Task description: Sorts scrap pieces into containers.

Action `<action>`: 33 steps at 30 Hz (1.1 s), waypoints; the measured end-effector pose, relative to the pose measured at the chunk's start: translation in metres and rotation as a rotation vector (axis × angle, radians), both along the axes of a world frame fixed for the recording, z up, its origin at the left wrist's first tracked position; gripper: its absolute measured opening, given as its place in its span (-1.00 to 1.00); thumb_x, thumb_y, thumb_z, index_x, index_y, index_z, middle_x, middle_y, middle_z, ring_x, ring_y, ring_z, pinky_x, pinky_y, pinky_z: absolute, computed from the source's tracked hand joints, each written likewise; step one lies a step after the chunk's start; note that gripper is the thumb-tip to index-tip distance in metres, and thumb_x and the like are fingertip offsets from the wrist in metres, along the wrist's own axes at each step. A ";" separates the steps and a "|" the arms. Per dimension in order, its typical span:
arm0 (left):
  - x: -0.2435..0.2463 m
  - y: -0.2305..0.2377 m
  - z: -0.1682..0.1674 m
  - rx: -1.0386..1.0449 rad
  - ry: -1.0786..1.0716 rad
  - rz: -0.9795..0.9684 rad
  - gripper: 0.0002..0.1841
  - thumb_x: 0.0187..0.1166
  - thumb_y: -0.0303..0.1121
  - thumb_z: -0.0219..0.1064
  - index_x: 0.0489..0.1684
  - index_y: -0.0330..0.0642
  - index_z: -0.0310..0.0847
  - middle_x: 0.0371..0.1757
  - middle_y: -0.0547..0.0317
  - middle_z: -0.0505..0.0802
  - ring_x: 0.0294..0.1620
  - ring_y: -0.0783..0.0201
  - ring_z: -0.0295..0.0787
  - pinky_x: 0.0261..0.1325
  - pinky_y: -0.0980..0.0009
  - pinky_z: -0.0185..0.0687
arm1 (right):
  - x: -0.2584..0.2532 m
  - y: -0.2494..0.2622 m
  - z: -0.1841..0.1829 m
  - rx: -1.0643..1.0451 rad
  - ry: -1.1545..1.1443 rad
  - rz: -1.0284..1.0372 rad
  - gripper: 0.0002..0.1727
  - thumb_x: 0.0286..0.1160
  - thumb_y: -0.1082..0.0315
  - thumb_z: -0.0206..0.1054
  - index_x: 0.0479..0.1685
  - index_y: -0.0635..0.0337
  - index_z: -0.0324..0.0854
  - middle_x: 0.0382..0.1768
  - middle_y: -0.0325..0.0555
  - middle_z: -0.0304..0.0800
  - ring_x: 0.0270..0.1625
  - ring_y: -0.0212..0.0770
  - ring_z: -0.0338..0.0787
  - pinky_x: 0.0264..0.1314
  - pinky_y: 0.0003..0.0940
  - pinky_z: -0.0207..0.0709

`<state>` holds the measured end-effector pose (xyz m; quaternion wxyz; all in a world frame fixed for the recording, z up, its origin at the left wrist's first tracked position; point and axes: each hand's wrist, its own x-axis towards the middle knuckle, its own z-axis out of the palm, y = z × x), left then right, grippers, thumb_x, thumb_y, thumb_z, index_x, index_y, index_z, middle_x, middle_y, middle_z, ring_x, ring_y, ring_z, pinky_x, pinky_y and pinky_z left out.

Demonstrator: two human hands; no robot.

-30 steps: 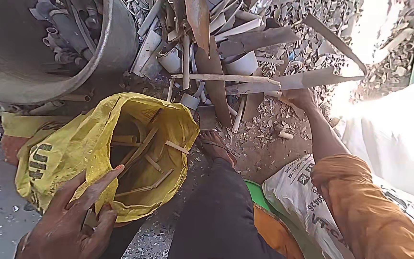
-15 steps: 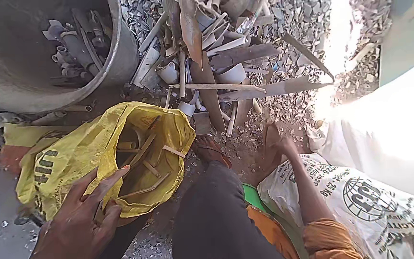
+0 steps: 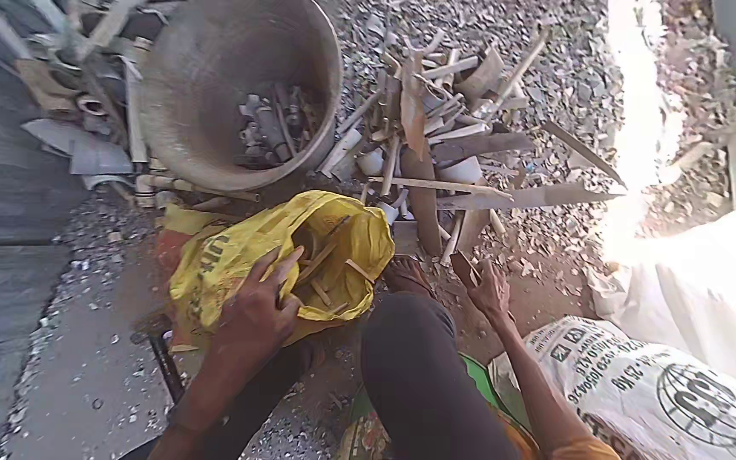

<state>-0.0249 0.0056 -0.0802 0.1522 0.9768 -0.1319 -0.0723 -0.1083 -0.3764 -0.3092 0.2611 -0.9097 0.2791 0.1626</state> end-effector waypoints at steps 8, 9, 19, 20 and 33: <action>-0.003 -0.021 0.014 0.031 0.099 0.095 -0.19 0.34 -0.55 0.37 0.77 0.01 0.35 0.76 -0.01 0.44 0.25 -0.28 0.78 0.10 -0.33 0.65 | 0.125 0.152 0.152 0.562 -0.392 0.556 -0.32 0.40 0.22 0.55 0.52 0.30 0.51 0.43 0.22 0.67 0.48 0.16 0.66 0.53 0.11 0.49; -0.002 -0.019 0.015 0.035 0.097 0.102 -0.20 0.35 -0.54 0.37 0.77 0.02 0.36 0.76 -0.01 0.45 0.28 -0.28 0.77 0.11 -0.36 0.63 | 0.131 0.172 0.161 0.684 -0.479 0.547 -0.36 0.37 0.32 0.56 0.48 0.30 0.53 0.41 0.20 0.67 0.43 0.11 0.69 0.46 0.04 0.54; -0.015 0.008 0.006 -0.006 -0.006 0.032 -0.23 0.28 -0.54 0.32 0.70 -0.05 0.46 0.68 0.03 0.56 -0.13 -0.12 0.89 -0.25 -0.16 0.75 | 0.137 0.093 0.029 0.263 -0.177 -0.241 -0.24 0.35 0.27 0.52 0.55 0.44 0.38 0.50 0.54 0.42 0.54 0.41 0.49 0.55 0.26 0.39; -0.014 0.011 0.006 -0.002 -0.012 0.033 -0.24 0.27 -0.53 0.30 0.69 -0.05 0.46 0.68 0.03 0.56 -0.10 -0.12 0.89 -0.24 -0.16 0.76 | 0.143 0.083 0.006 0.254 -0.124 -0.297 -0.13 0.31 0.24 0.54 0.65 0.39 0.27 0.55 0.51 0.37 0.58 0.41 0.46 0.55 0.27 0.39; -0.009 -0.007 0.016 0.061 0.020 -0.006 -0.23 0.31 -0.58 0.34 0.72 -0.08 0.43 0.69 0.03 0.55 -0.24 -0.10 0.88 -0.28 -0.09 0.75 | 0.091 0.019 -0.003 0.159 0.039 0.118 -0.31 0.42 0.01 0.48 0.38 0.40 0.56 0.19 0.41 0.73 0.32 0.34 0.71 0.40 0.30 0.46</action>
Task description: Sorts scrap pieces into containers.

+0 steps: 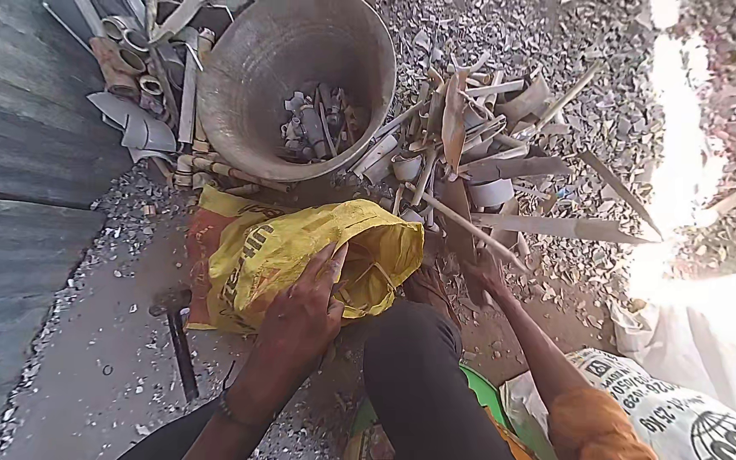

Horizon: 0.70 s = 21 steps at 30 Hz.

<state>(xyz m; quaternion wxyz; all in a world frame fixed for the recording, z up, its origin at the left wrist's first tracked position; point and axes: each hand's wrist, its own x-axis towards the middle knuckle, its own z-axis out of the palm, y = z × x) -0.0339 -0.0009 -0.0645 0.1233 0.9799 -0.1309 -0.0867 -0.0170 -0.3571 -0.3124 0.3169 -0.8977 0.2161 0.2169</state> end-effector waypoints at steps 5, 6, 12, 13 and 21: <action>-0.006 -0.002 0.004 0.014 0.094 0.018 -0.24 0.40 -0.56 0.33 0.77 -0.04 0.35 0.76 0.10 0.46 -0.10 -0.17 0.88 -0.10 -0.17 0.75 | -0.124 -0.027 0.039 -0.191 -0.042 0.007 -0.39 0.27 0.30 0.55 0.37 0.35 0.61 0.17 0.37 0.77 0.17 0.39 0.80 0.16 0.40 0.58; -0.006 -0.001 0.004 0.010 0.103 0.022 -0.24 0.41 -0.56 0.33 0.77 -0.04 0.35 0.76 0.09 0.46 -0.06 -0.18 0.88 -0.07 -0.19 0.74 | -0.148 -0.035 0.043 -0.262 -0.109 0.074 -0.45 0.21 0.37 0.55 0.27 0.37 0.63 0.09 0.37 0.78 0.05 0.39 0.83 -0.01 0.38 0.63; -0.001 0.000 0.007 0.036 0.146 0.034 -0.23 0.44 -0.53 0.35 0.80 0.02 0.30 0.78 0.07 0.43 0.07 -0.28 0.84 0.01 -0.31 0.68 | -0.229 -0.044 0.104 -0.578 -0.397 0.266 -0.63 -0.04 0.59 0.55 -0.11 0.33 0.76 -0.26 0.23 0.82 -0.25 0.27 0.88 -0.37 0.15 0.68; 0.000 -0.001 0.008 0.041 0.163 0.042 -0.23 0.46 -0.52 0.33 0.81 0.04 0.29 0.79 0.09 0.41 0.08 -0.26 0.84 0.04 -0.29 0.68 | -0.227 -0.045 0.114 -0.583 -0.443 0.276 -0.64 -0.04 0.59 0.53 -0.12 0.33 0.77 -0.28 0.22 0.82 -0.28 0.27 0.87 -0.39 0.15 0.67; 0.001 -0.003 0.008 0.039 0.175 0.040 -0.20 0.44 -0.51 0.31 0.84 0.06 0.24 0.82 0.16 0.37 0.08 -0.17 0.85 0.04 -0.20 0.71 | -0.071 0.034 0.129 -0.225 -0.579 0.626 -0.73 0.57 0.43 0.29 0.16 0.20 0.77 0.21 0.16 0.84 0.29 0.23 0.82 0.33 0.25 0.60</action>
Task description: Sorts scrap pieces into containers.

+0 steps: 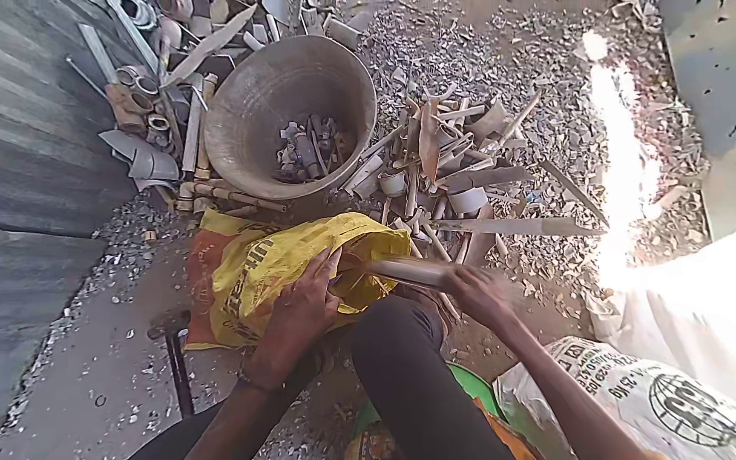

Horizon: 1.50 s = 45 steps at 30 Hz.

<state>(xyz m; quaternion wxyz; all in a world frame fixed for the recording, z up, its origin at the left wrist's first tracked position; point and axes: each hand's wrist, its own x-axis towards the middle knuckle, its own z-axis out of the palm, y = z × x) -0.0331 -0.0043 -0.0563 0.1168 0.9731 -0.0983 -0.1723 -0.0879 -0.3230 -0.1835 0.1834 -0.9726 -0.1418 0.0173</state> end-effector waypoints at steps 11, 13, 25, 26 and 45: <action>0.008 0.017 -0.011 -0.005 -0.186 0.007 -0.29 0.30 -0.60 0.36 0.63 -0.13 0.53 0.69 0.06 0.56 -0.16 -0.19 0.90 -0.21 -0.23 0.74 | 0.107 0.137 -0.028 0.714 -0.208 -0.254 -0.83 0.42 0.42 0.38 -0.17 0.33 0.82 -0.15 0.11 0.89 -0.02 0.02 0.90 0.09 0.00 0.75; 0.000 0.020 -0.017 -0.034 -0.211 -0.028 -0.29 0.23 -0.61 0.37 0.59 -0.14 0.58 0.66 0.07 0.59 -0.28 -0.14 0.90 -0.33 -0.18 0.74 | 0.097 0.105 -0.070 0.557 0.030 -0.483 -0.71 0.51 0.33 0.35 0.02 0.39 0.78 0.02 0.21 0.85 0.14 0.11 0.83 0.29 0.03 0.66; -0.009 0.009 -0.017 -0.063 -0.087 -0.016 -0.26 0.34 -0.56 0.38 0.69 -0.03 0.47 0.75 -0.06 0.45 -0.37 -0.08 0.87 -0.35 -0.06 0.74 | 0.001 0.030 -0.169 0.169 0.622 -0.726 -0.50 0.82 0.15 0.04 0.62 0.12 0.49 0.42 0.27 0.66 0.44 0.31 0.67 0.43 0.35 0.45; -0.010 0.005 -0.015 -0.075 -0.085 -0.024 -0.27 0.34 -0.55 0.40 0.68 -0.03 0.48 0.75 -0.05 0.46 -0.35 -0.09 0.87 -0.34 -0.06 0.75 | -0.011 0.020 -0.153 0.164 0.620 -0.708 -0.52 0.85 0.15 0.03 0.62 0.10 0.49 0.39 0.25 0.69 0.40 0.31 0.70 0.41 0.35 0.45; -0.011 0.027 -0.014 -0.091 -0.215 -0.082 -0.54 0.45 -0.60 0.30 0.34 -0.10 0.77 0.24 -0.09 0.88 -0.06 -0.19 0.92 -0.06 -0.21 0.77 | 0.056 0.024 -0.039 0.623 -0.036 -0.520 -0.68 0.66 0.36 0.18 0.11 0.43 0.71 -0.06 0.22 0.83 -0.12 0.00 0.85 -0.05 -0.11 0.70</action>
